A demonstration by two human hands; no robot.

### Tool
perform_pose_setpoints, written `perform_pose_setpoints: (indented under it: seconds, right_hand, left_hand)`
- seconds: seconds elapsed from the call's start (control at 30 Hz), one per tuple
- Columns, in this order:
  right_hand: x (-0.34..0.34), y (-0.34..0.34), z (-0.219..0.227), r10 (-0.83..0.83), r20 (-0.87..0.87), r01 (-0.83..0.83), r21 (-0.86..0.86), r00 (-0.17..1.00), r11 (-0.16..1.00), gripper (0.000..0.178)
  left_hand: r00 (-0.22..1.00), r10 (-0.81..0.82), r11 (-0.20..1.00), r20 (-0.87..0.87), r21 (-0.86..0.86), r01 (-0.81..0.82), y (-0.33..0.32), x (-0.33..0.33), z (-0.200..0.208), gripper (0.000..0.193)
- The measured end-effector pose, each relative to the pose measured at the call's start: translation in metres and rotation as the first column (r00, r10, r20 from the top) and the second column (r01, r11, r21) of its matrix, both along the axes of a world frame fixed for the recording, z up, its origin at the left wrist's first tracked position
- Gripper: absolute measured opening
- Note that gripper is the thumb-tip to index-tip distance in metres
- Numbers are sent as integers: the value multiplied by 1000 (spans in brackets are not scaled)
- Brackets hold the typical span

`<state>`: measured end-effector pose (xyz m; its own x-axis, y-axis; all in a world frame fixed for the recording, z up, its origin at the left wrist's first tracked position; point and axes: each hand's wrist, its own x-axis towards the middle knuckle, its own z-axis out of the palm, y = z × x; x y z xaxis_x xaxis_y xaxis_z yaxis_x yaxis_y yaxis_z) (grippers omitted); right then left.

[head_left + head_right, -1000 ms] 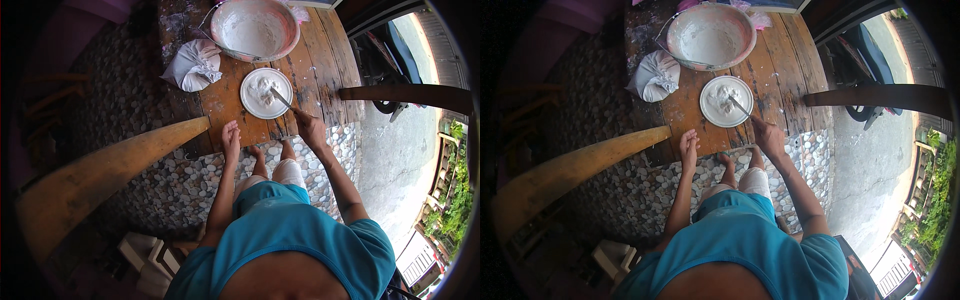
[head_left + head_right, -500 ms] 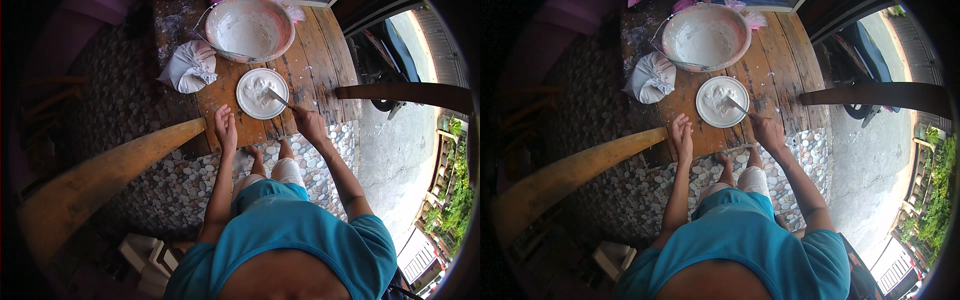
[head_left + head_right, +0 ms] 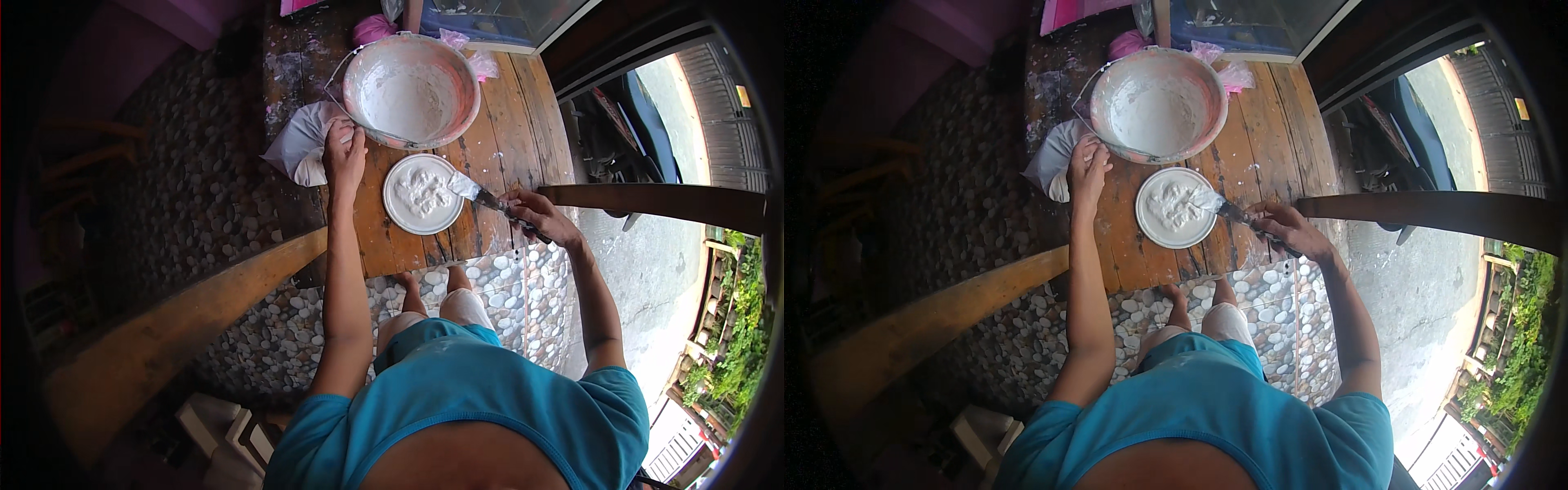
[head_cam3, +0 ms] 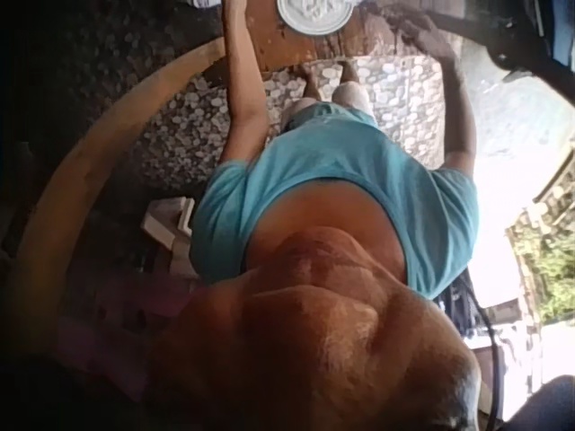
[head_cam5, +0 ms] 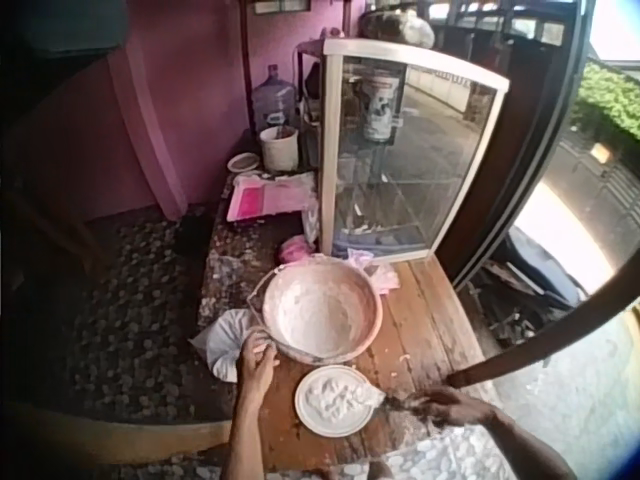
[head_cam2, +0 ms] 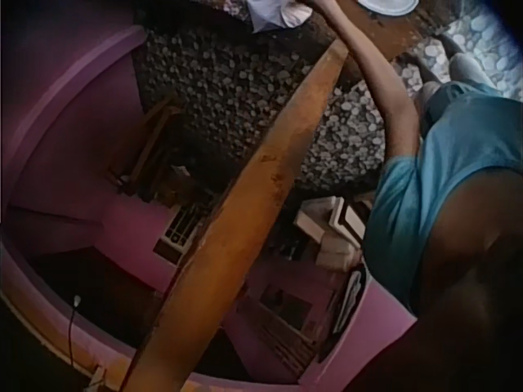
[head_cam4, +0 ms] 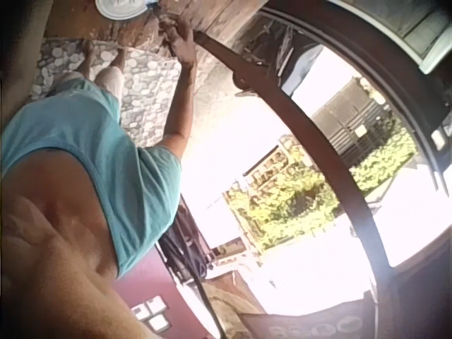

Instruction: The person mixes a white paste on a white plate using a metal spatula, periodically scooping more material from a larger bowl and a white bag on the table.

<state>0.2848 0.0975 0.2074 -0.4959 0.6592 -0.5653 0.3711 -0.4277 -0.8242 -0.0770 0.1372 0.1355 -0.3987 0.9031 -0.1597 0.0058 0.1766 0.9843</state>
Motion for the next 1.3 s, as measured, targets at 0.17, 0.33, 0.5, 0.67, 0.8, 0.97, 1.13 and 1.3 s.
perform_pose_setpoints:
  seconds: [0.17, 0.33, 0.5, 0.67, 0.8, 0.97, 1.13, 1.3]
  right_hand:
    - [-15, 57, 39, 93, -105, -69, 212, 990, 975, 43]
    - [-44, 125, 54, 145, 224, -243, 506, 964, 828, 29]
    - [-44, 171, -5, 109, 566, -549, 707, 817, 445, 24]
    - [-43, 176, -66, 11, 606, -582, 759, 795, 291, 14]
    - [-42, 168, -83, -45, 654, -619, 734, 755, 280, 12]
    - [-49, 150, -90, -34, 638, -586, 726, 769, 360, 11]
    - [-52, 134, -91, -49, 558, -482, 755, 829, 444, 23]
    - [-56, 121, -92, -81, 481, -384, 779, 873, 495, 26]
  left_hand:
    - [967, -105, 986, 231, -106, 132, 17, -15, -10, 43]
    - [945, -92, 994, 312, -21, 103, 20, 6, -4, 37]
    - [919, -173, 978, 353, 169, 119, 14, 46, 21, 35]
    - [949, -192, 971, 248, 189, 147, 10, 66, 24, 35]
    - [962, -224, 965, 156, 176, 196, 8, 74, 28, 37]
    - [961, -246, 958, 129, 182, 221, 4, 87, 35, 37]
    - [960, -272, 948, 72, 191, 254, 2, 97, 43, 39]
    - [954, -293, 940, 65, 204, 274, -1, 97, 36, 39]
